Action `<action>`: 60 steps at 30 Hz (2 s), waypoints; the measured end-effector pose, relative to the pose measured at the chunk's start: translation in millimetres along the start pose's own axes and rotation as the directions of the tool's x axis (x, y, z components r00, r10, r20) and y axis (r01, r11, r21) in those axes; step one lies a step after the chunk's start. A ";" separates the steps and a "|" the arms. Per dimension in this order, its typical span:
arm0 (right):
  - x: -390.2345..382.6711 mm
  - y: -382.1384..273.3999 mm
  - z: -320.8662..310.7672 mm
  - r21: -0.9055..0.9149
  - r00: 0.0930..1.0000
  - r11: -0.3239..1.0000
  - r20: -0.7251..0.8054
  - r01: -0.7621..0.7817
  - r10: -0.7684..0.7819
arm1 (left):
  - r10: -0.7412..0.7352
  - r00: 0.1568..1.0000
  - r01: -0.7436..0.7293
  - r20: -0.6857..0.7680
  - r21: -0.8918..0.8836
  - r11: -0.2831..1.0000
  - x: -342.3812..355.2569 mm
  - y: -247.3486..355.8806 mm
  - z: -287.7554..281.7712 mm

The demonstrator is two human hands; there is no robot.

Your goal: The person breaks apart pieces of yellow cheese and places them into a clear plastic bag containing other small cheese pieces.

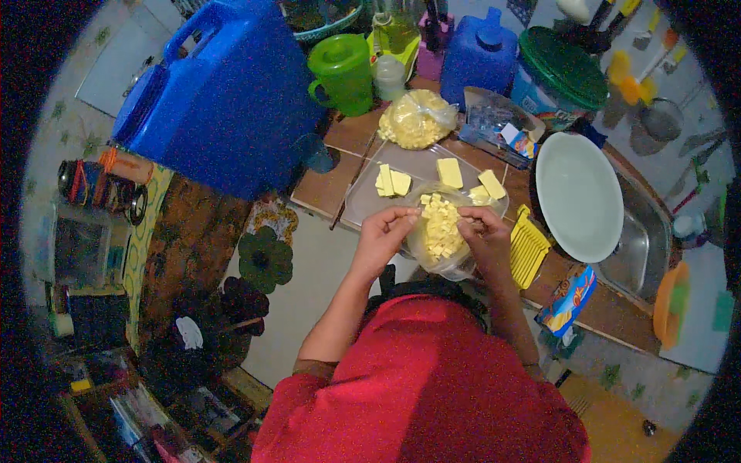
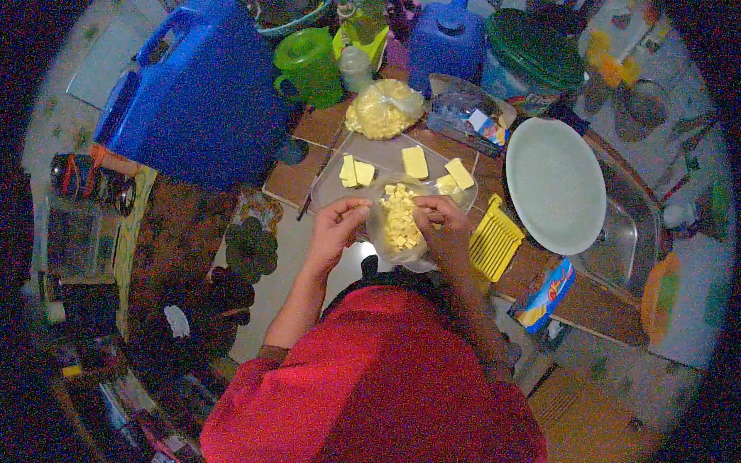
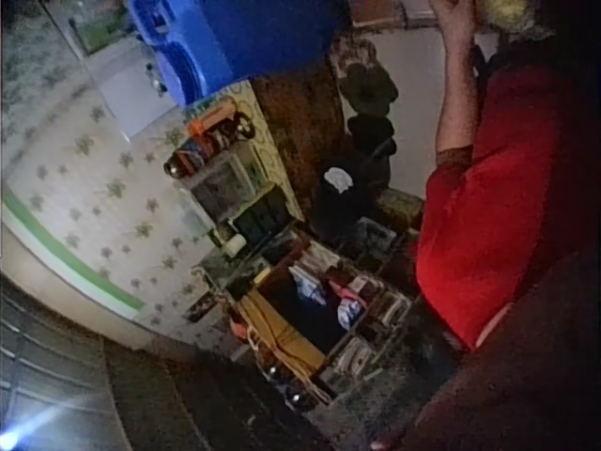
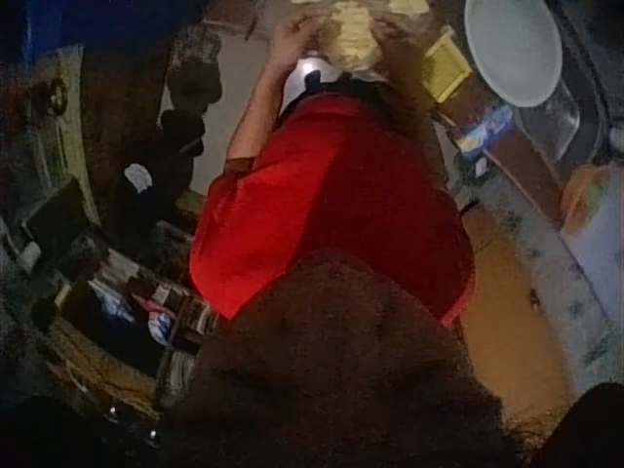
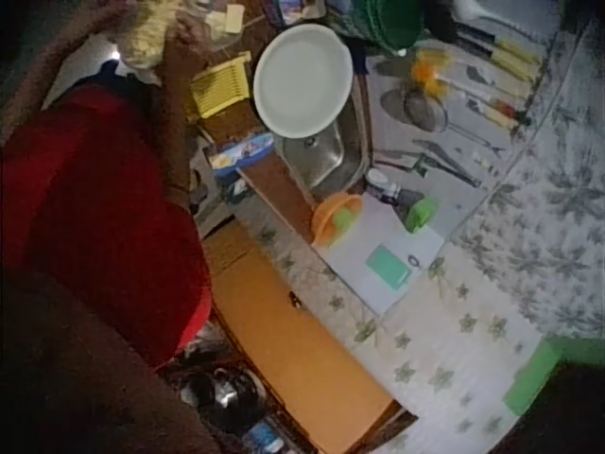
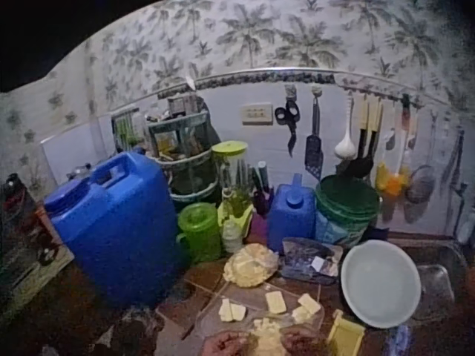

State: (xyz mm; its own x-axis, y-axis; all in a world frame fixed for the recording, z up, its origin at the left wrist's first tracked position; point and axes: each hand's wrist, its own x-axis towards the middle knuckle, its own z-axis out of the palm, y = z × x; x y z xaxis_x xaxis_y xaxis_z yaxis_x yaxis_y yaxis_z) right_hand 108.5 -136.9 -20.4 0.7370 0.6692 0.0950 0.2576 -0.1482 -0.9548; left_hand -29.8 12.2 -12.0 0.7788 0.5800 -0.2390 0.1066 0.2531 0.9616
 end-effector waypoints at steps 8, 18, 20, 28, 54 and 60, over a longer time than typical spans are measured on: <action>1.8 -2.2 3.3 -0.094 1.000 0.995 0.016 0.015 -0.013 | -0.021 0.997 0.022 -0.070 0.006 1.000 -10.8 -5.3 -19.2; 1.3 1.4 4.7 -0.094 1.000 0.995 -0.020 -0.015 0.013 | -0.017 0.998 0.015 -0.068 -0.030 0.999 -10.8 -6.4 -20.5; 1.9 4.2 4.6 0.042 1.000 0.999 -0.023 0.008 -0.007 | -0.027 0.998 0.025 -0.056 -0.046 0.999 -10.3 -5.8 -21.2; 26.7 -19.8 27.1 -0.319 0.946 0.891 0.084 0.322 -0.312 | -0.045 0.997 0.038 -0.056 -0.112 0.993 -7.0 -11.0 -26.3; 104.9 -2.5 94.1 -0.279 0.893 0.956 0.447 0.085 0.051 | -0.064 0.985 0.019 -0.163 -0.261 0.965 -5.5 -10.7 -47.1; 56.6 -39.4 52.6 0.165 0.766 0.945 0.632 -0.281 0.117 | -0.005 0.985 -0.036 -0.170 -0.235 0.971 -7.3 -1.3 -36.9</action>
State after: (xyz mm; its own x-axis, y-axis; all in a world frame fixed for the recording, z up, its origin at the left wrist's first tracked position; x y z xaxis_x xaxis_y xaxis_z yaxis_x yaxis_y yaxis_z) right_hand 107.1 -54.9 7.8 0.1993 0.9556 -0.2172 -0.0667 -0.2079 -0.9759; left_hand -58.4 36.2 -16.5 0.6621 0.7017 -0.2632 -0.0696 0.4073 0.9106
